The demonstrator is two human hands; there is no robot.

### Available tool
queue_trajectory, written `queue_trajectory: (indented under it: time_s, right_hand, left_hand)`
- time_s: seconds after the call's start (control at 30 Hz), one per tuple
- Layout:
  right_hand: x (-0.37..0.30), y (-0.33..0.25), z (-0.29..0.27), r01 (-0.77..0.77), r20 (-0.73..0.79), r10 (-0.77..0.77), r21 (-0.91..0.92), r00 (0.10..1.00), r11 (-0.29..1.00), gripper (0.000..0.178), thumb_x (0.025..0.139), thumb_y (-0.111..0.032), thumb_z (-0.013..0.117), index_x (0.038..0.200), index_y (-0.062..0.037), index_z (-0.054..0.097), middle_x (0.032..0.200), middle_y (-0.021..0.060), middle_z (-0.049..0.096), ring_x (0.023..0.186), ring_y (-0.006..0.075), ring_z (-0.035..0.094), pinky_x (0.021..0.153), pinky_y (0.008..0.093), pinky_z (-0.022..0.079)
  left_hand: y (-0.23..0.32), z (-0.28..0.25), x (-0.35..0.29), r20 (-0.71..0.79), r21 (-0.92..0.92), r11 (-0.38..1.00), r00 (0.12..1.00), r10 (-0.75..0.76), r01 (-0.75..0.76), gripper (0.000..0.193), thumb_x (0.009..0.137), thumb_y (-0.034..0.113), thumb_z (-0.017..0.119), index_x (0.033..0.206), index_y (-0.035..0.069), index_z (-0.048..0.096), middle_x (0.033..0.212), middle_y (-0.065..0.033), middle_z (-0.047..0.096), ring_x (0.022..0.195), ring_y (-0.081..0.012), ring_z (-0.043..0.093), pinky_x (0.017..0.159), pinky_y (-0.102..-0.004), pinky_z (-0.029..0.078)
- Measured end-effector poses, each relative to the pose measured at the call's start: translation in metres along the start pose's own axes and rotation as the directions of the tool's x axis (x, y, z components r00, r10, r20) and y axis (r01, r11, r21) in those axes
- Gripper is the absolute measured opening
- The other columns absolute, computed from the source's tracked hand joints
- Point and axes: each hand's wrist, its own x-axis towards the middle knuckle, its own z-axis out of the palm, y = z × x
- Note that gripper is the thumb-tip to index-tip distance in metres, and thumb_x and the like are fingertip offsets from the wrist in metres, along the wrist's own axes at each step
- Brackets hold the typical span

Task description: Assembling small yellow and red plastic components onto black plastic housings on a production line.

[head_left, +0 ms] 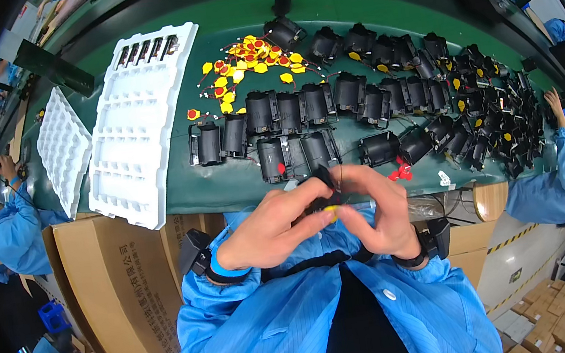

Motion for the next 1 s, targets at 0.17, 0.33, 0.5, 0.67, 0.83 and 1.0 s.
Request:
queue_trajectory:
  time_s: [0.17,0.33,0.5,0.67,0.83,1.0]
  right_hand:
    - [-0.005,-0.001,-0.009,-0.037,0.193,0.038,-0.009,0.980,0.999,0.065,0.073,-0.013,0.082,0.130,0.0090,0.058,0.122,0.0271,0.064,0.109,0.0334,0.069,0.089,0.0360,0.057]
    - [-0.018,0.005,0.004,-0.069,-0.027,0.076,0.209,0.997,0.976,0.061,0.067,-0.012,0.089,0.117,0.0135,0.065,0.114,0.0257,0.068,0.104,0.0266,0.069,0.087,0.0346,0.057]
    - [0.008,-0.008,-0.010,0.212,0.135,-0.215,0.035,0.967,0.977,0.070,0.069,-0.012,0.090,0.127,0.0114,0.059,0.127,0.0337,0.060,0.118,0.0428,0.063,0.098,0.0459,0.052]
    - [0.004,-0.002,-0.022,0.106,-0.052,-0.103,0.069,0.993,0.992,0.054,0.073,0.000,0.080,0.123,0.0099,0.062,0.124,0.0288,0.064,0.113,0.0368,0.067,0.097,0.0409,0.052]
    - [-0.019,0.004,-0.023,-0.016,-0.058,0.019,0.042,0.998,0.999,0.035,0.077,0.008,0.070,0.111,0.0122,0.065,0.109,0.0263,0.070,0.101,0.0329,0.071,0.089,0.0381,0.056]
    - [-0.038,0.014,-0.016,-0.135,-0.109,0.156,0.180,0.982,0.974,0.025,0.079,0.009,0.068,0.104,0.0119,0.066,0.103,0.0255,0.071,0.092,0.0321,0.073,0.085,0.0375,0.057]
  left_hand:
    - [0.009,0.007,-0.011,0.131,-0.260,0.928,0.962,-0.239,0.266,0.021,0.102,0.017,0.057,0.114,0.001,0.053,0.072,-0.0114,0.056,0.062,-0.0217,0.056,0.057,-0.0354,0.041]
    - [0.007,0.006,-0.014,0.059,-0.095,0.992,0.996,-0.073,0.078,0.021,0.102,0.018,0.057,0.114,0.001,0.052,0.080,-0.0145,0.063,0.068,-0.0300,0.064,0.060,-0.0364,0.045]
    - [0.018,-0.033,-0.023,0.087,0.391,0.845,0.929,0.361,-0.365,0.016,0.092,0.014,0.066,0.100,0.002,0.059,0.088,-0.0140,0.065,0.073,-0.0338,0.065,0.062,-0.0417,0.052]
    - [0.002,-0.128,-0.029,-0.388,0.910,0.235,0.902,0.189,0.342,0.012,0.083,0.000,0.056,0.094,0.004,0.055,0.081,-0.0175,0.059,0.077,-0.0381,0.063,0.061,-0.0484,0.049]
    - [-0.010,-0.143,-0.071,-0.445,0.892,0.104,0.895,0.025,0.440,0.014,0.080,-0.002,0.057,0.092,0.004,0.059,0.077,-0.0172,0.061,0.072,-0.0383,0.065,0.061,-0.0480,0.051]
    - [-0.023,-0.116,-0.097,-0.357,0.865,0.263,0.893,-0.276,0.427,0.016,0.085,0.003,0.059,0.100,0.004,0.066,0.080,-0.0196,0.062,0.076,-0.0418,0.063,0.065,-0.0496,0.050]
